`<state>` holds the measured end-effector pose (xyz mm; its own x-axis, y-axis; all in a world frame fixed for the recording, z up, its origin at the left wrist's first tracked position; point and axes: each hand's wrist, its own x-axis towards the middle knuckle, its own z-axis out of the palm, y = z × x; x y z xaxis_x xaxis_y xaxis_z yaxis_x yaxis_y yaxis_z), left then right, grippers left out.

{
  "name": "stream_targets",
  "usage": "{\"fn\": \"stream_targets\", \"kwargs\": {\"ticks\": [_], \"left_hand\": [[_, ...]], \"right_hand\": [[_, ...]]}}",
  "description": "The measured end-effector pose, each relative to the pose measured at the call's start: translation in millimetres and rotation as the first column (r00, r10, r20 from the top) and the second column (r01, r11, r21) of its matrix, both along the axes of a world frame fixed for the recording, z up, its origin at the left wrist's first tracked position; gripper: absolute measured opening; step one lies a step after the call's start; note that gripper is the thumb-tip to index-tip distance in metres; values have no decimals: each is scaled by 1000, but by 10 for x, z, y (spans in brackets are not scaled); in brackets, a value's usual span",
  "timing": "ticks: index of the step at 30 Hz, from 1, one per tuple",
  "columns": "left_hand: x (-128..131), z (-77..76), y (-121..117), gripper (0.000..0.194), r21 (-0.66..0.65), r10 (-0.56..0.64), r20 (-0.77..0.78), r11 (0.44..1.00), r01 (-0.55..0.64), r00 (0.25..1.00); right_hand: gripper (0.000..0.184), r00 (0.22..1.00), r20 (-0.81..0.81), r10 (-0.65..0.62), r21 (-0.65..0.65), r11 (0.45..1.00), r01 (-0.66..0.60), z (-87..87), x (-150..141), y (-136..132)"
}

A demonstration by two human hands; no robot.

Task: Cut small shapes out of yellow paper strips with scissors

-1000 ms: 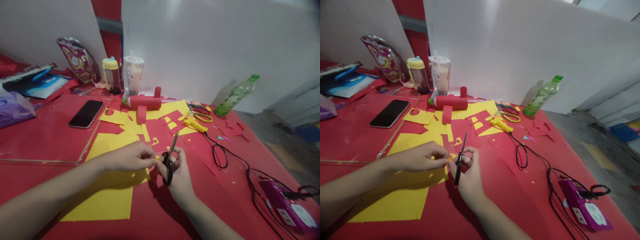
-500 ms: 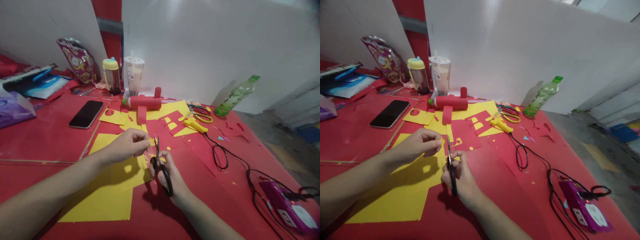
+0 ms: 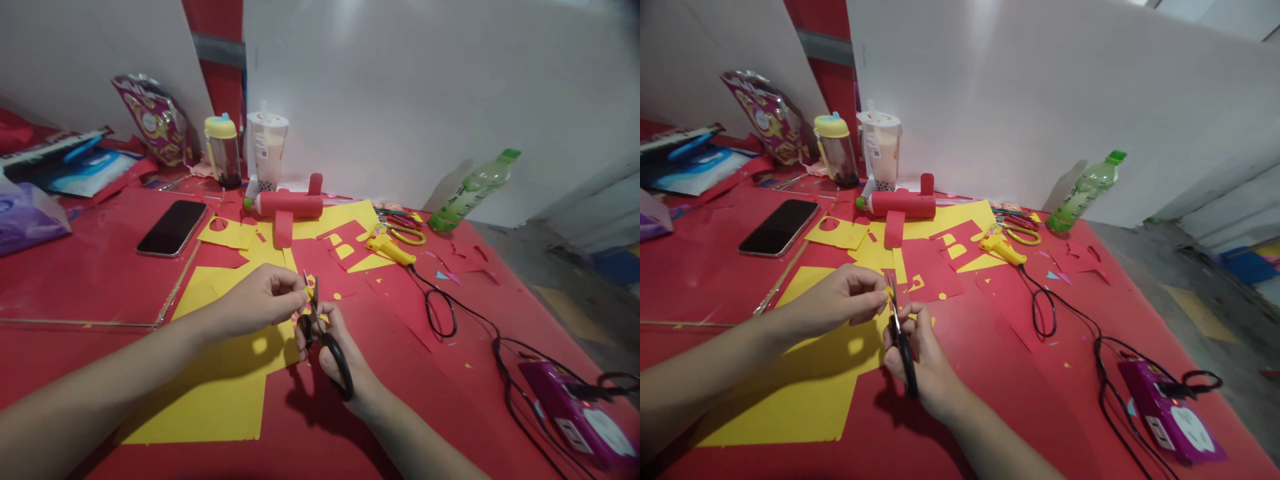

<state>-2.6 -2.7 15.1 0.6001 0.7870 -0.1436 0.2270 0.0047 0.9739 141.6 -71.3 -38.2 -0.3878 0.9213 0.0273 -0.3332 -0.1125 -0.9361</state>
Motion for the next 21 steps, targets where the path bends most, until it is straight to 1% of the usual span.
{"fn": "stream_targets", "kwargs": {"ticks": [5, 13, 17, 21], "left_hand": [[29, -3, -22, 22, -24, -27, 26, 999, 28, 999], [26, -9, -39, 20, -4, 32, 5, 999, -32, 999], [23, -2, -33, 21, 20, 37, -12, 999, -37, 999], [34, -4, -35, 20, 6, 37, 0, 999, -37, 999]], "right_hand": [[44, 1000, 1, 0, -3, 1000, 0, -9, 5, -9], [39, 999, -31, -6, 16, 1000, 6, -49, -2, 7], [38, 999, -46, -1, 22, 1000, 2, -41, -2, -2], [37, 999, -43, 7, 30, 1000, -6, -14, 2, -7]]}}
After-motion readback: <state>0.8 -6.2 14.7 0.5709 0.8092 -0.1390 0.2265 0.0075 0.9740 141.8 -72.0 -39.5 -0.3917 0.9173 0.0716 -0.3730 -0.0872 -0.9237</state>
